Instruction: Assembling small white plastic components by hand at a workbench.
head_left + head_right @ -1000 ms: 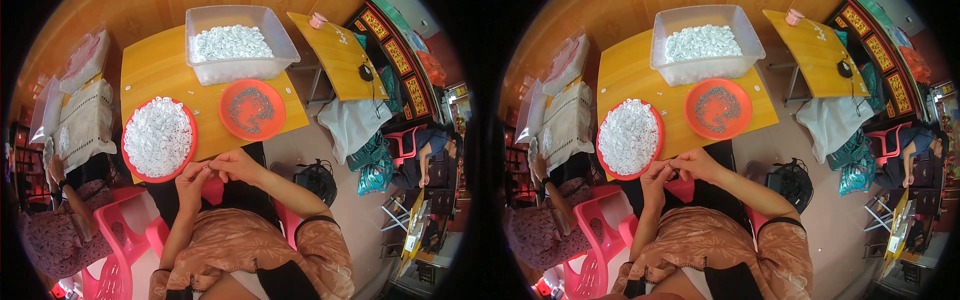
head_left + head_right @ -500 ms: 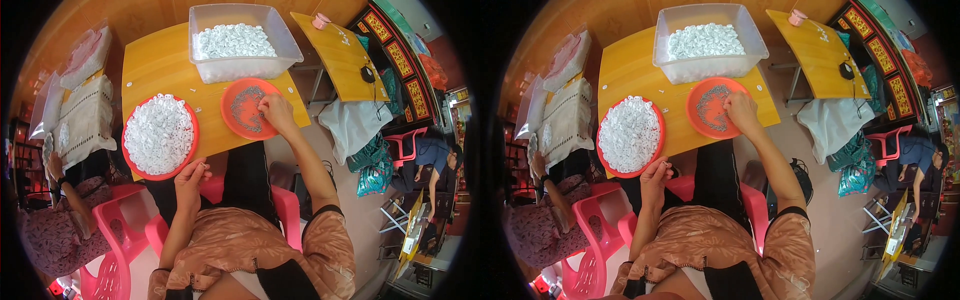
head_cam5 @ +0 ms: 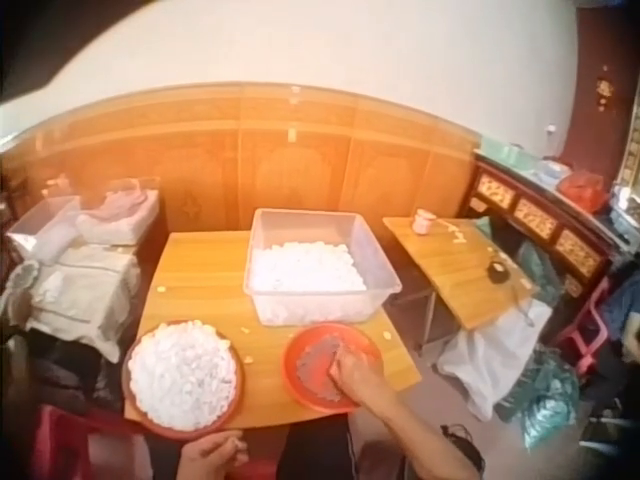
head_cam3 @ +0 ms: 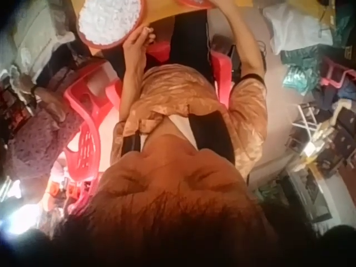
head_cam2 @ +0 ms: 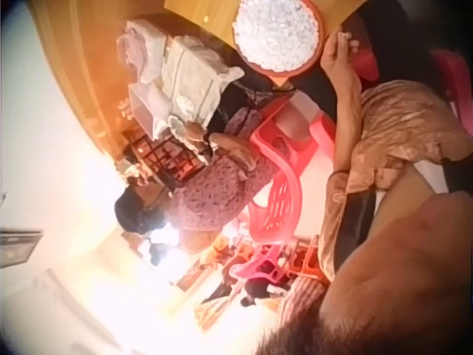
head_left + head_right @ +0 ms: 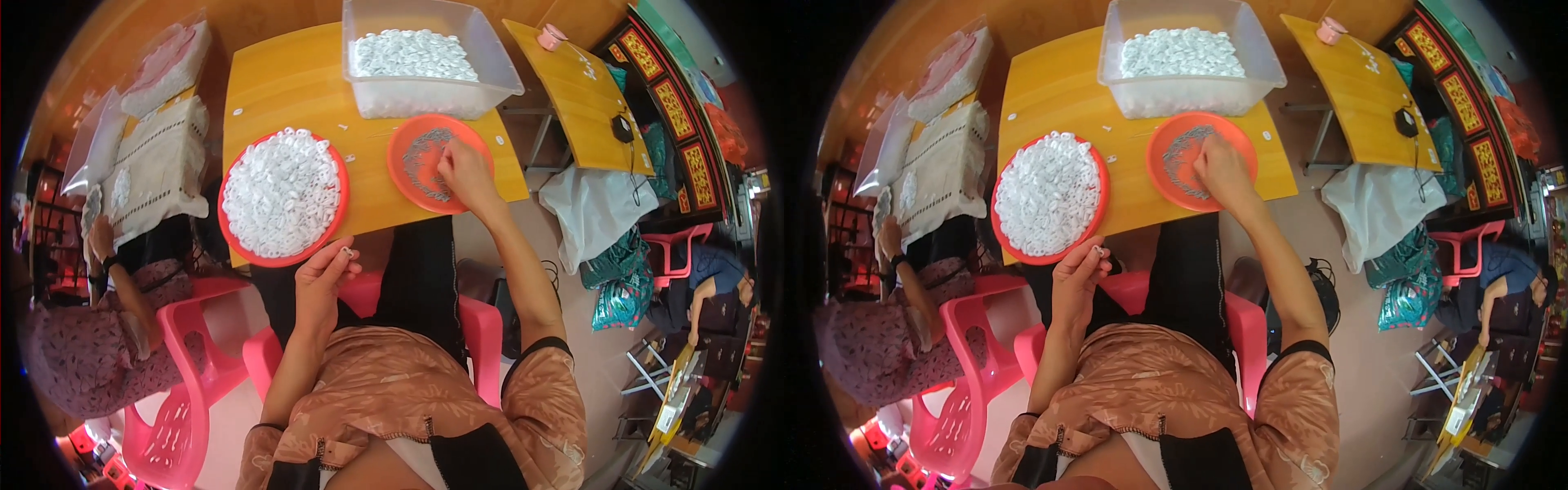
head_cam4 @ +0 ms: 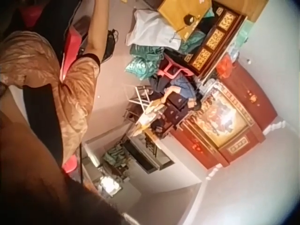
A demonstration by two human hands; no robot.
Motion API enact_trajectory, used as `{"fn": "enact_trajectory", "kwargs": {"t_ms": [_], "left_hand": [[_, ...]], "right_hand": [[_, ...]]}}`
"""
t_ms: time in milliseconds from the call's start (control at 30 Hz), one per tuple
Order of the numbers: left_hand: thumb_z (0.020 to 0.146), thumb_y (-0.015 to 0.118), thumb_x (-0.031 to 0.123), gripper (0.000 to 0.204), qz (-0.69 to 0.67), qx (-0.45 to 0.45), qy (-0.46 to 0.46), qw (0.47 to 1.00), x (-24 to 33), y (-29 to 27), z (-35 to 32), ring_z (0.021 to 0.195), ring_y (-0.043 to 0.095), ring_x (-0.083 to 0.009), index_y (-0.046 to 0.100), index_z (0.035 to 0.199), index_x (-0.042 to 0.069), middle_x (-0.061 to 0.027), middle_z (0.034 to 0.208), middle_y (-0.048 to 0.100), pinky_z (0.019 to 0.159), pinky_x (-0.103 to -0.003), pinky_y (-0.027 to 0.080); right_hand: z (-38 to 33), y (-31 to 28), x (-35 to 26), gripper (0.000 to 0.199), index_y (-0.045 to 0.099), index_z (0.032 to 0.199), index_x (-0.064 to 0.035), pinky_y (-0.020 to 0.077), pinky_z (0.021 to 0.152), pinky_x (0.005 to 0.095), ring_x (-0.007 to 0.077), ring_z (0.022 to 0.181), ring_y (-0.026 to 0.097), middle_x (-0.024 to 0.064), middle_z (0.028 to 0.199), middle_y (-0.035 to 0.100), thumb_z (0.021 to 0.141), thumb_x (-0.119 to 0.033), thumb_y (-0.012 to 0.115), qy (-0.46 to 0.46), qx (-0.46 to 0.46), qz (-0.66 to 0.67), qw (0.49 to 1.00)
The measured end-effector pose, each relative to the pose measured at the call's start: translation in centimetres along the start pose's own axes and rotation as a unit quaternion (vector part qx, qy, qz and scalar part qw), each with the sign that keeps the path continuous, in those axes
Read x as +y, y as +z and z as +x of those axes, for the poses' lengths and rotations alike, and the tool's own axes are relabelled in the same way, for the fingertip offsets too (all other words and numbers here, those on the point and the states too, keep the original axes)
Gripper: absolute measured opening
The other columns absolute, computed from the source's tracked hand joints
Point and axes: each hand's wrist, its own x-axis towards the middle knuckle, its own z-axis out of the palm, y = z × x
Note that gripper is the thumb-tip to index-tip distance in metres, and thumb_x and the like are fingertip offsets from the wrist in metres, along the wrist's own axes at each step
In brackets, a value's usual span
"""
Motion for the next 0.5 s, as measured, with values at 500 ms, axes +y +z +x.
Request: {"fn": "enact_trajectory", "kwargs": {"t_ms": [500], "left_hand": [[0.085,0.061,0.006,0.018,0.024,-0.015,0.122,0.992,2.3,-1.8,-5.2,0.073,0.062,-0.0106,0.061,0.103,0.001,-0.0058,0.085,0.065,0.063,-0.020,0.047]], "right_hand": [[-10.8,-2.7,-16.6,0.011,0.066,0.091,-0.0008,0.0428,0.057,0.0184,0.0045,0.065,0.055,0.0027,0.080,0.064,0.080,-0.001,0.064,-0.093,-0.138,0.527,0.834]]}}
